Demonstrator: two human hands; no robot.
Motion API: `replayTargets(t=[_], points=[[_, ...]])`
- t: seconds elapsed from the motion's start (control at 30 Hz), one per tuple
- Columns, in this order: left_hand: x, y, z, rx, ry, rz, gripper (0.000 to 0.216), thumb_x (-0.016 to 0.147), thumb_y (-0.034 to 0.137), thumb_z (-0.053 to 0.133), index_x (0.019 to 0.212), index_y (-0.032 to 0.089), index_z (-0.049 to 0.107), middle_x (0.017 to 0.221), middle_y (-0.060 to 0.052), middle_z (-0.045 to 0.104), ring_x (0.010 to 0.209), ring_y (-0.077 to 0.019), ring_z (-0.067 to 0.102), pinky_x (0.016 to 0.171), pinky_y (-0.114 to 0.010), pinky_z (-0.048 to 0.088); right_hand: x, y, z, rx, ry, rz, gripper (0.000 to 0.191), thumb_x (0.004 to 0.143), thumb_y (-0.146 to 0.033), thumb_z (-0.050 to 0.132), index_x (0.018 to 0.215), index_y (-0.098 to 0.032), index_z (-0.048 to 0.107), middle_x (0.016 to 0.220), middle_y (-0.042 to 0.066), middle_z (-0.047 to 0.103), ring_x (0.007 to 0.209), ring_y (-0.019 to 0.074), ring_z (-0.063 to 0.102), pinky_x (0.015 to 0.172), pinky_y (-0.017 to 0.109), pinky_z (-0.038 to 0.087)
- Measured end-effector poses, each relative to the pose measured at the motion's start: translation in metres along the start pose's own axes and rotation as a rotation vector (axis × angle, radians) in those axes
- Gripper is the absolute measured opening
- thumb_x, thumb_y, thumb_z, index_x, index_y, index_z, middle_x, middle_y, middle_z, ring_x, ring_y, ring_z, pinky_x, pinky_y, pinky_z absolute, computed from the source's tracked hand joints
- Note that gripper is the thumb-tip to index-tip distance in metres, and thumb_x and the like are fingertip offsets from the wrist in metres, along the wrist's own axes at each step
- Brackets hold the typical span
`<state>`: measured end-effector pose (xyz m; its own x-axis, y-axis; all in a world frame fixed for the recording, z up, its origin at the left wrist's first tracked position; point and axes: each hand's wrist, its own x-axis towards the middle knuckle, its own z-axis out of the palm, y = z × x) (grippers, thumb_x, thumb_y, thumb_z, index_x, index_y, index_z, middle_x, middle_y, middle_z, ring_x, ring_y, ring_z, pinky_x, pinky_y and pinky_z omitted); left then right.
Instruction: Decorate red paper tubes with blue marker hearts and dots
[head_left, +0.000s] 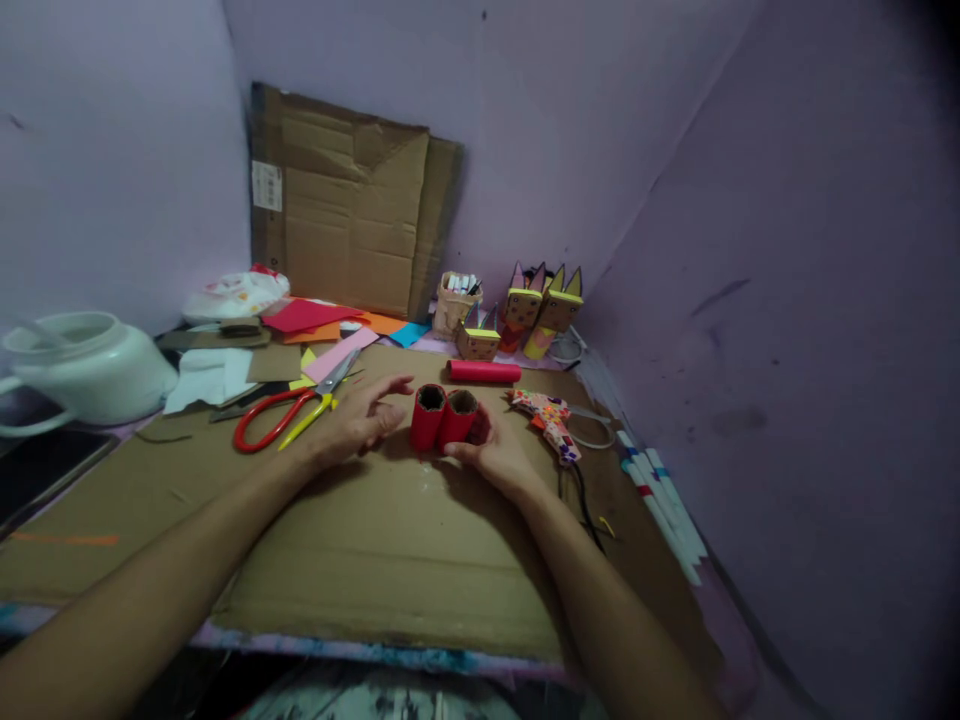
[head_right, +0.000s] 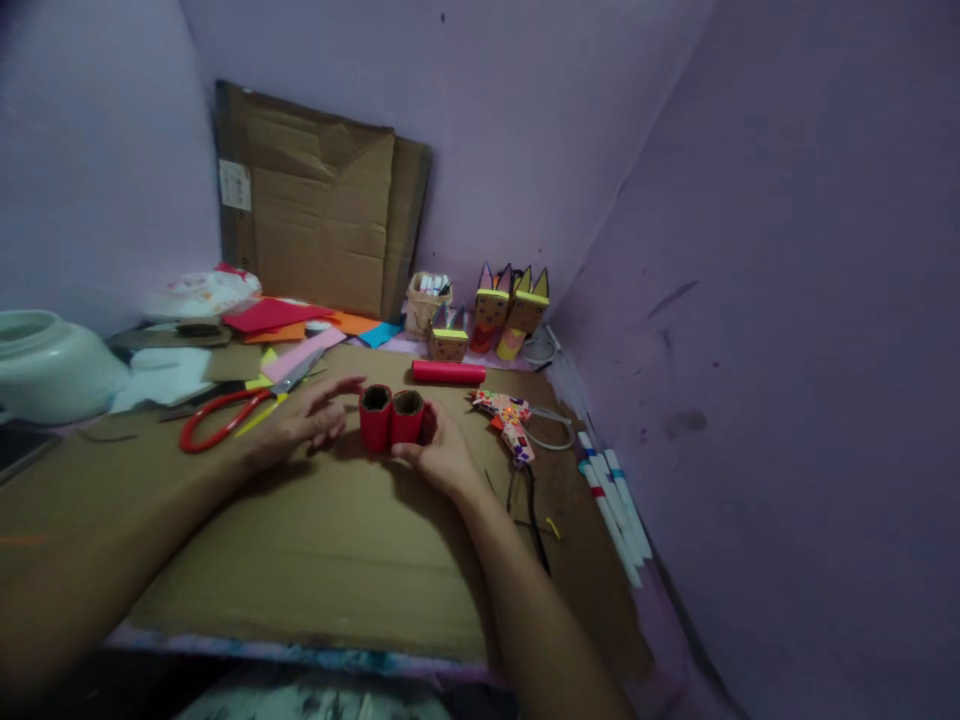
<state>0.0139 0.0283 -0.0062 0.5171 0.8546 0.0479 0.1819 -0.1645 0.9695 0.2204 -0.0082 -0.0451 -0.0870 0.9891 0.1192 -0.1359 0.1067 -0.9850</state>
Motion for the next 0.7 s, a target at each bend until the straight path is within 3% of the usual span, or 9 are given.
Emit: replayTargets(t=[0.07, 0.2, 0.43, 0.57, 0.7], points=[[-0.001, 0.001, -0.004, -0.079, 0.069, -0.028, 0.060, 0.081, 0.053, 0.051, 0.126, 0.013, 0.050, 0.066, -0.001, 0.057, 0.043, -0.0080, 0.041, 0.039, -0.021, 0.031, -0.002, -0.001, -0.004, -0.013, -0.030, -0.004, 0.061, 0.050, -0.006, 0.073, 0.105, -0.022, 0.054, 0.122, 0.008, 0.062, 0.117, 0.0256, 0.056, 0.105, 0.043, 0.040], [0.002, 0.002, -0.001, -0.210, 0.245, -0.060, 0.046, 0.083, 0.050, 0.048, 0.109, 0.014, 0.058, 0.076, -0.005, 0.062, 0.040, -0.0058, 0.040, 0.035, -0.019, 0.027, -0.004, -0.003, -0.021, 0.031, -0.097, -0.002, 0.073, 0.047, 0.000, 0.063, 0.115, -0.025, 0.051, 0.132, 0.007, 0.055, 0.128, 0.0236, 0.047, 0.111, 0.042, 0.032], [0.008, -0.001, -0.001, -0.237, 0.444, -0.164, 0.027, 0.068, 0.026, 0.066, 0.092, 0.015, 0.060, 0.083, -0.005, 0.065, 0.040, -0.0036, 0.041, 0.033, -0.016, 0.026, 0.002, -0.003, -0.054, -0.010, 0.167, 0.018, 0.060, 0.045, 0.001, 0.049, 0.099, -0.023, 0.057, 0.095, 0.003, 0.065, 0.097, 0.0214, 0.064, 0.100, 0.049, 0.043], [0.002, 0.003, -0.001, -0.162, 0.343, -0.120, 0.042, 0.062, 0.023, 0.071, 0.101, 0.015, 0.060, 0.098, -0.009, 0.067, 0.052, -0.0071, 0.052, 0.041, -0.017, 0.035, 0.001, -0.007, -0.046, -0.014, 0.164, -0.002, 0.057, 0.048, 0.001, 0.053, 0.099, -0.022, 0.058, 0.092, 0.003, 0.066, 0.094, 0.0206, 0.064, 0.097, 0.047, 0.046], [-0.004, 0.009, 0.008, -0.036, 0.128, -0.078, 0.061, 0.059, 0.022, 0.073, 0.118, 0.016, 0.056, 0.111, -0.010, 0.065, 0.050, -0.0059, 0.051, 0.044, -0.020, 0.039, -0.005, -0.010, -0.026, -0.026, 0.042, -0.025, 0.061, 0.050, -0.001, 0.066, 0.107, -0.022, 0.058, 0.110, 0.007, 0.065, 0.105, 0.0222, 0.061, 0.096, 0.043, 0.047]])
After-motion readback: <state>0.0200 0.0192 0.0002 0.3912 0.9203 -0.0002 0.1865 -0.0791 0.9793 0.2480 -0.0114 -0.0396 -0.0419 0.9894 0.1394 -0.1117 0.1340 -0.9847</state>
